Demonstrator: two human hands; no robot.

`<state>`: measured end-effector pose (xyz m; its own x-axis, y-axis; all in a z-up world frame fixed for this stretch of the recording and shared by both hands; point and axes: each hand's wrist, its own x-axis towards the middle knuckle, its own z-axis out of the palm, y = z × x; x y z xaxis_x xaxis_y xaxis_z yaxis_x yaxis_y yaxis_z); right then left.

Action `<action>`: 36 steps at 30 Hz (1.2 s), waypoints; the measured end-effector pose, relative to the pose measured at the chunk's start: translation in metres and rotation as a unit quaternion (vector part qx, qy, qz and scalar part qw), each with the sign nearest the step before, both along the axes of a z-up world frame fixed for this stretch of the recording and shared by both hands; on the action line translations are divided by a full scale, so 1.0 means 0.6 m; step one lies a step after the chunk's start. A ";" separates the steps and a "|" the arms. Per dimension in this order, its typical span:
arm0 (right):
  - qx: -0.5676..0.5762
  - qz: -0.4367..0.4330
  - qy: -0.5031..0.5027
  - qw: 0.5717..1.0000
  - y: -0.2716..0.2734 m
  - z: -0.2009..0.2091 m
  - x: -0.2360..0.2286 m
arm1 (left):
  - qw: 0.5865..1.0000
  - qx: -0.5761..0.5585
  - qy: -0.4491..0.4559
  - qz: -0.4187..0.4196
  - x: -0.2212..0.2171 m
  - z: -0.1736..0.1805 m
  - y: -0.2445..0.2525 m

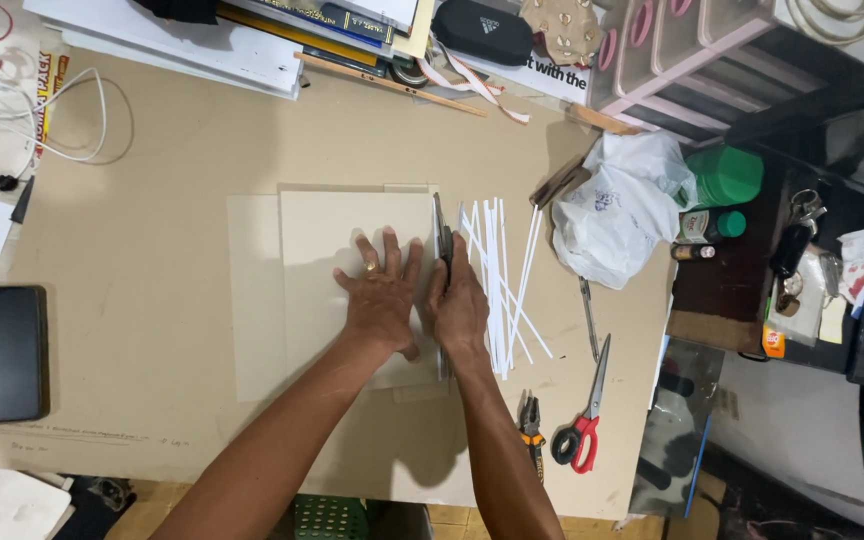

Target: The person uses a utility knife to cut a white plastic sheet into thin strips on a cluttered workbench. They hold the sheet steady with one hand while guiding the knife with the other, creating a pile of cut strips.

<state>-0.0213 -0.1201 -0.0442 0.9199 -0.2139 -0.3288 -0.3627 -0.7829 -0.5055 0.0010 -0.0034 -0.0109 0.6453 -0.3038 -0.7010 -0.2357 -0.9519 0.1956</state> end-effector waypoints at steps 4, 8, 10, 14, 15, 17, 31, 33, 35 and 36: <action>0.002 0.007 0.010 1.000 -0.001 -0.005 0.000 | 1.000 0.006 -0.004 -0.006 -0.001 0.000 0.000; 0.002 0.010 0.035 0.999 0.000 -0.004 0.001 | 1.000 0.007 0.003 -0.008 0.000 0.000 0.000; -0.004 0.016 0.037 0.999 0.007 0.010 0.005 | 1.000 0.006 -0.002 -0.005 -0.001 -0.002 0.000; -0.049 0.044 0.076 0.995 0.008 0.033 0.013 | 1.000 0.016 -0.009 -0.008 -0.003 -0.004 -0.003; -0.048 0.041 0.078 0.995 0.005 0.029 0.016 | 1.000 0.017 -0.008 -0.010 -0.003 -0.003 -0.003; -0.058 0.048 0.092 0.993 -0.002 0.022 0.022 | 1.000 0.021 -0.005 -0.012 -0.001 -0.001 -0.003; -0.030 0.057 0.110 0.992 -0.004 0.067 -0.025 | 0.999 0.041 -0.003 -0.020 0.002 0.016 -0.006; -0.027 0.058 0.124 0.990 -0.003 0.075 -0.038 | 0.999 0.036 0.002 -0.015 0.001 0.015 -0.005; -0.025 0.057 0.129 0.990 -0.008 0.073 -0.057 | 0.999 0.048 -0.020 -0.017 -0.003 0.005 -0.007; -0.025 0.056 0.132 0.989 -0.007 0.079 -0.065 | 0.999 0.048 -0.017 -0.017 -0.002 0.010 -0.006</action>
